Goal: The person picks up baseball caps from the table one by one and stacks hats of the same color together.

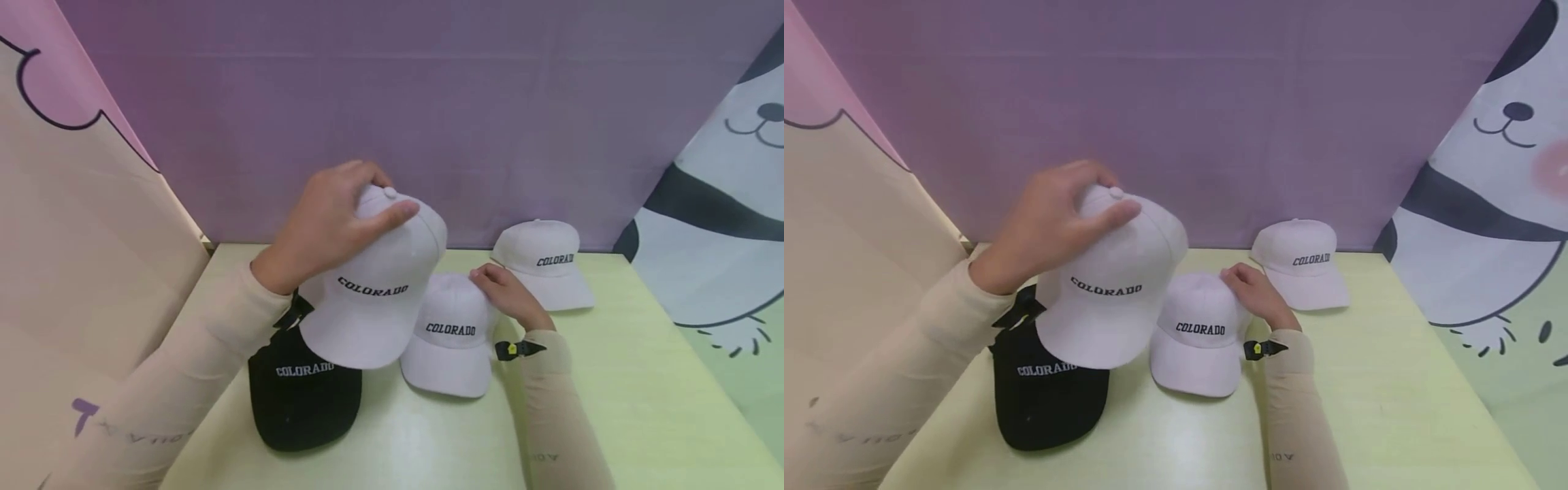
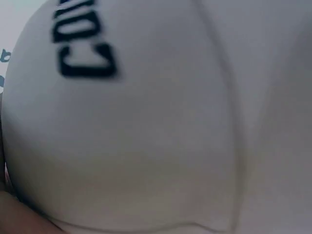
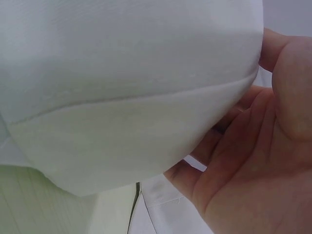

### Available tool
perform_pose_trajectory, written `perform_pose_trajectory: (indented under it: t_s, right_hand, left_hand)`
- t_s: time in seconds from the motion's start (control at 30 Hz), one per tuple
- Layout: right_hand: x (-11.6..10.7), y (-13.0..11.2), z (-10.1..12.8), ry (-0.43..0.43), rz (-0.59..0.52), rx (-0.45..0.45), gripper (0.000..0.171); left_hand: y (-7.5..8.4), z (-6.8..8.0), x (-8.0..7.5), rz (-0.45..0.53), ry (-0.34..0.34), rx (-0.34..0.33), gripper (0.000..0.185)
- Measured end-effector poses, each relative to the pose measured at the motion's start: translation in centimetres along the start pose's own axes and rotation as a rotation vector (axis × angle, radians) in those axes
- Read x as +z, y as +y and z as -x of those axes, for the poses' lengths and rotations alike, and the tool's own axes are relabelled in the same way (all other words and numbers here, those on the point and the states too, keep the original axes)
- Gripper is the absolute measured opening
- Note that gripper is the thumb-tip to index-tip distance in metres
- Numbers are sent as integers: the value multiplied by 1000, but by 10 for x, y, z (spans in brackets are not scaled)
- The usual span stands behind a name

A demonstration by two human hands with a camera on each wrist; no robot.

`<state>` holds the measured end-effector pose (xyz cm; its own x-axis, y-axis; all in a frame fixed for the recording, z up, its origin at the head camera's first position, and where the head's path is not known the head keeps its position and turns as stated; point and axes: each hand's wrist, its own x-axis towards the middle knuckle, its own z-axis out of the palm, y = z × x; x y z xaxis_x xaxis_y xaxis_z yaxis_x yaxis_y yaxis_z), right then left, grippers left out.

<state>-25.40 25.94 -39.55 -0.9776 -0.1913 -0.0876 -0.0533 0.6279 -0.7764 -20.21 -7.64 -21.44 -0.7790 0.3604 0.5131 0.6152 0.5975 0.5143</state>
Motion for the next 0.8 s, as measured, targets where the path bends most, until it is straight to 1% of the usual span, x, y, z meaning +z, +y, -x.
perform_pose_trajectory:
  t_s: [0.07,0.17,0.23,0.33,0.47,0.57,0.63,0.7,0.8]
  right_hand:
    - [-1,-10,6,-7,-5,-4,35]
    - [-2,-22,13,-11,-4,-9,33]
    - [-2,-22,15,-11,-9,-10,33]
    - [-1,-6,7,2,-10,-23,36]
    - [0,17,-4,17,-13,-39,39]
    - [-3,18,-2,3,-42,-47,43]
    - [-5,19,-1,-8,-57,-49,49]
    - [-7,20,0,-8,-66,-43,52]
    - [-9,21,0,14,-33,-28,51]
  left_hand:
    - [3,-2,3,-7,-10,1,38]
    - [6,-4,7,34,-28,-2,33]
    - [6,-5,9,75,-42,0,31]
    - [7,-9,12,107,-58,21,29]
    - [11,-13,17,95,-89,79,28]
    - [14,-15,22,65,-121,126,29]
    - [15,-17,26,57,-150,146,29]
    - [16,-17,30,51,-188,150,28]
    - [18,-17,38,68,-248,146,26]
